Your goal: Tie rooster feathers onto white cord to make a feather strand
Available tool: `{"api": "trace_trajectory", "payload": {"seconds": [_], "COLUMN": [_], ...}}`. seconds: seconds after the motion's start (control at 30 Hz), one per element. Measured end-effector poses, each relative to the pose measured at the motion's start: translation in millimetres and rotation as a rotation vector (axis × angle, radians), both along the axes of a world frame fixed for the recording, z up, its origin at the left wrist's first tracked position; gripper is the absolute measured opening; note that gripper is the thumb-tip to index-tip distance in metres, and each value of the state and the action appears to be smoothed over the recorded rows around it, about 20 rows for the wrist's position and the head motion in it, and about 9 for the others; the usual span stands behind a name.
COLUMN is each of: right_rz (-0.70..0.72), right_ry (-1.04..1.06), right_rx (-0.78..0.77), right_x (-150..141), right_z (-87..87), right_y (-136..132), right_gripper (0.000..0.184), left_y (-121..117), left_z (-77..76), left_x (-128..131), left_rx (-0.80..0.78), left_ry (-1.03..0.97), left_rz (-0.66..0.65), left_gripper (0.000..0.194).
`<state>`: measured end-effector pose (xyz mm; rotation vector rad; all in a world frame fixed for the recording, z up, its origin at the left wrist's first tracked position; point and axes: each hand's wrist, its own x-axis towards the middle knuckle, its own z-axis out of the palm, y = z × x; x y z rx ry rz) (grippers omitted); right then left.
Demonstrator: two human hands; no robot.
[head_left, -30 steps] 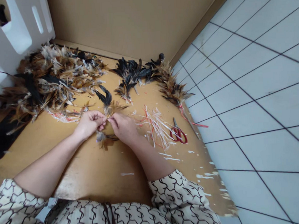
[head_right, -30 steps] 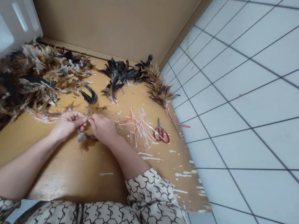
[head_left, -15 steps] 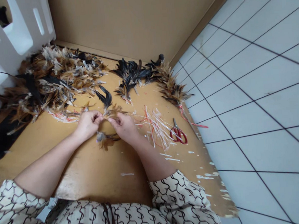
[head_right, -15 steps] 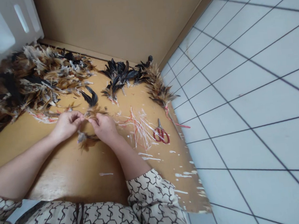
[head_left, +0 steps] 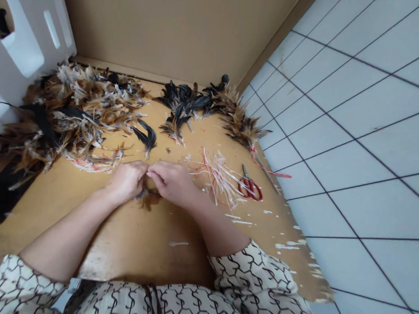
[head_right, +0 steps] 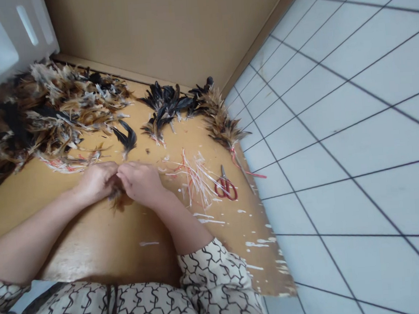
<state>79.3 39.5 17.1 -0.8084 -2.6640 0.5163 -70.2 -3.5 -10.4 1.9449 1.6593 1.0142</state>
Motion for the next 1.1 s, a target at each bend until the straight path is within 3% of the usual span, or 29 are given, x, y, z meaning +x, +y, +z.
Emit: {"api": "trace_trajectory", "payload": {"seconds": [0.13, 0.2, 0.27, 0.37, 0.5, 0.6, 0.67, 0.73, 0.8, 0.87, 0.97, 1.03, 1.07, 1.1], "right_rz": [-0.079, -0.079, -0.088, -0.097, -0.022, 0.058, 0.058, 0.013, -0.031, -0.07, -0.106, -0.139, -0.112, -0.117], "right_ry": [0.279, 0.39, 0.465, 0.463, 0.36, 0.28, 0.243, 0.248, 0.297, 0.383, 0.539, 0.629, 0.579, 0.557], "right_rx": [-0.383, -0.613, -0.736, -0.712, -0.324, -0.102, -0.084, -0.191, -0.412, -0.669, -0.896, -0.949, -0.955, -0.894], "right_x": [11, 13, 10, 2, -6, -3, 2, 8, 12, 13, 7, 0, -3, -6], "right_z": [0.1, -4.4, -11.5, -21.6, -21.4, -11.0, -3.1, 2.4, 3.0, -2.1, -16.0, -23.7, -25.8, -26.6], "right_y": [18, 25, 27, 19, 3, -1, 3, 10, 18, 24, 26, 22, 19, 16], "right_gripper": [0.016, 0.016, 0.016, 0.016, 0.021, 0.021, 0.02, 0.018, 0.015, 0.015, 0.013, 0.015, 0.015, 0.015], "left_y": [-4, -5, -5, -2, 1, 1, -1, -3, -5, -6, -5, -2, -1, 1], "left_z": [8.4, 12.6, 14.3, 11.7, 6.5, 7.5, 10.4, 13.8, 16.6, 18.1, 16.9, 13.9, 12.1, 10.3], "left_x": [2, 4, 5, 6, 6, 4, 4, 3, 4, 5, 6, 7, 8, 8], "left_rx": [-0.037, -0.096, -0.146, -0.177, -0.176, -0.104, -0.088, -0.132, -0.214, -0.278, -0.289, -0.269, -0.257, -0.244], "left_ry": [-0.204, -0.413, -0.605, -0.736, -0.567, -0.277, -0.148, -0.168, -0.33, -0.547, -0.819, -0.925, -0.953, -0.963], "left_rz": [-0.186, -0.151, -0.042, 0.142, 0.29, 0.262, 0.144, -0.013, -0.136, -0.166, -0.057, 0.043, 0.092, 0.136], "left_gripper": [0.015, 0.011, 0.014, 0.017, 0.011, 0.008, 0.01, 0.01, 0.008, 0.009, 0.015, 0.019, 0.02, 0.02]}}
